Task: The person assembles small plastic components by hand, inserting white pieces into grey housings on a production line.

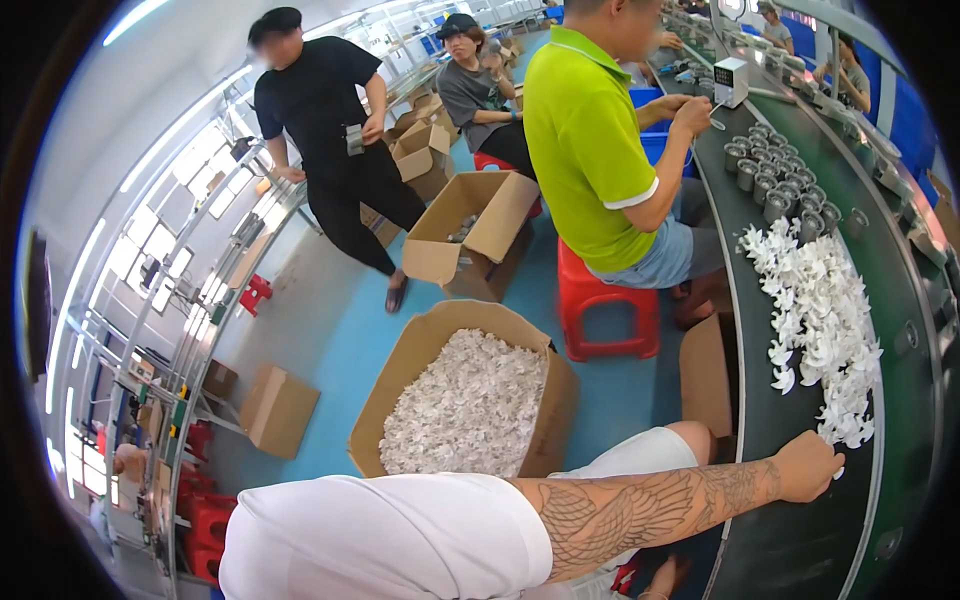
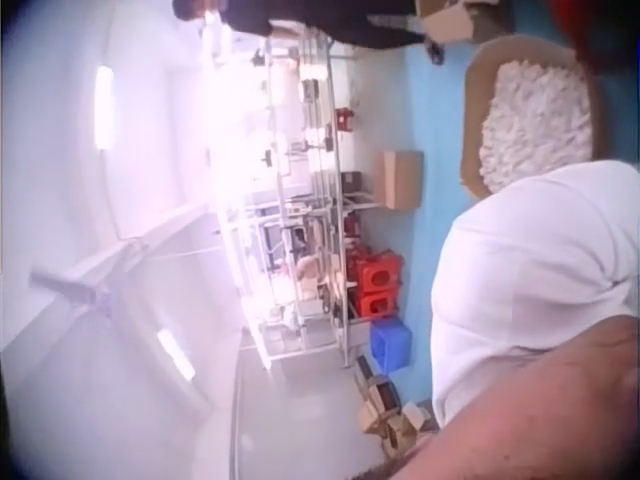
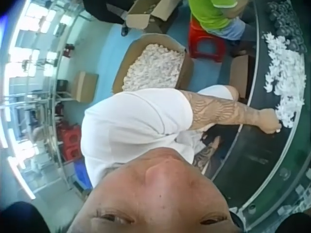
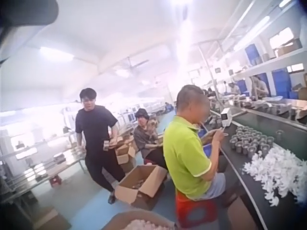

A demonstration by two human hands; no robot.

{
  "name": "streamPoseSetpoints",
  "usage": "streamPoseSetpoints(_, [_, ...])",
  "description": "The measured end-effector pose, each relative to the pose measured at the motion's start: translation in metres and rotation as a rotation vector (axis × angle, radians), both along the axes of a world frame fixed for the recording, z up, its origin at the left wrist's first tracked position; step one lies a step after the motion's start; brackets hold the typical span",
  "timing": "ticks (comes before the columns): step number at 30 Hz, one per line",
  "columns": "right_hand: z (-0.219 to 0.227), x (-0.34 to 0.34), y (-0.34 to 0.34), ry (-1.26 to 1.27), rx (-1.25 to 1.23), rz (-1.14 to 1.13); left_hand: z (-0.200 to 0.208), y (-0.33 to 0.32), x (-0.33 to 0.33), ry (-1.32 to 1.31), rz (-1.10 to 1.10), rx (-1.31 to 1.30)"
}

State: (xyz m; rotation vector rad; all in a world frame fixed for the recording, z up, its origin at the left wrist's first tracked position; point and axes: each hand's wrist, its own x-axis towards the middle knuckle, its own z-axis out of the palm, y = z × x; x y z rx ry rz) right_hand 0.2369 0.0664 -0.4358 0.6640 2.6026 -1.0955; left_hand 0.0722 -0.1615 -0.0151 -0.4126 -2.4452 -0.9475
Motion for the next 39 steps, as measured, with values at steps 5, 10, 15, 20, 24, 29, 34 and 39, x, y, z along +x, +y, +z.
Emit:
streamPoseSetpoints(5, [0.385,0.083,-0.148,0.381,-0.568,0.473,0.006,-0.005,0.006,-0.065,0.034,-0.08])
streamPoseSetpoints(10, [0.444,0.006,-0.19,0.916,-0.447,0.71,0.006,-0.038,0.0,-0.144,0.088,-0.193])
streamPoseSetpoints(15, [0.441,-0.003,-0.239,0.936,-0.373,0.549,0.004,-0.032,0.0,-0.031,0.036,-0.123])
streamPoseSetpoints(20, [0.468,0.074,-0.243,1.022,-0.525,0.661,0.008,-0.024,0.0,-0.054,0.024,-0.235])
streamPoseSetpoints(24, [0.468,0.031,-0.163,0.942,-0.56,0.713,0.01,-0.029,0.001,-0.095,0.062,-0.271])
streamPoseSetpoints(29, [0.474,-0.104,0.058,0.914,0.875,0.049,0.013,-0.033,0.002,-0.087,0.057,-0.245])
streamPoseSetpoints(34, [0.417,-0.114,0.24,0.764,0.478,-0.512,0.013,-0.021,0.0,-0.102,0.023,-0.237])
streamPoseSetpoints(39, [0.426,-0.109,0.195,0.904,0.432,-0.33,0.014,-0.031,0.007,0.109,0.008,-0.003])
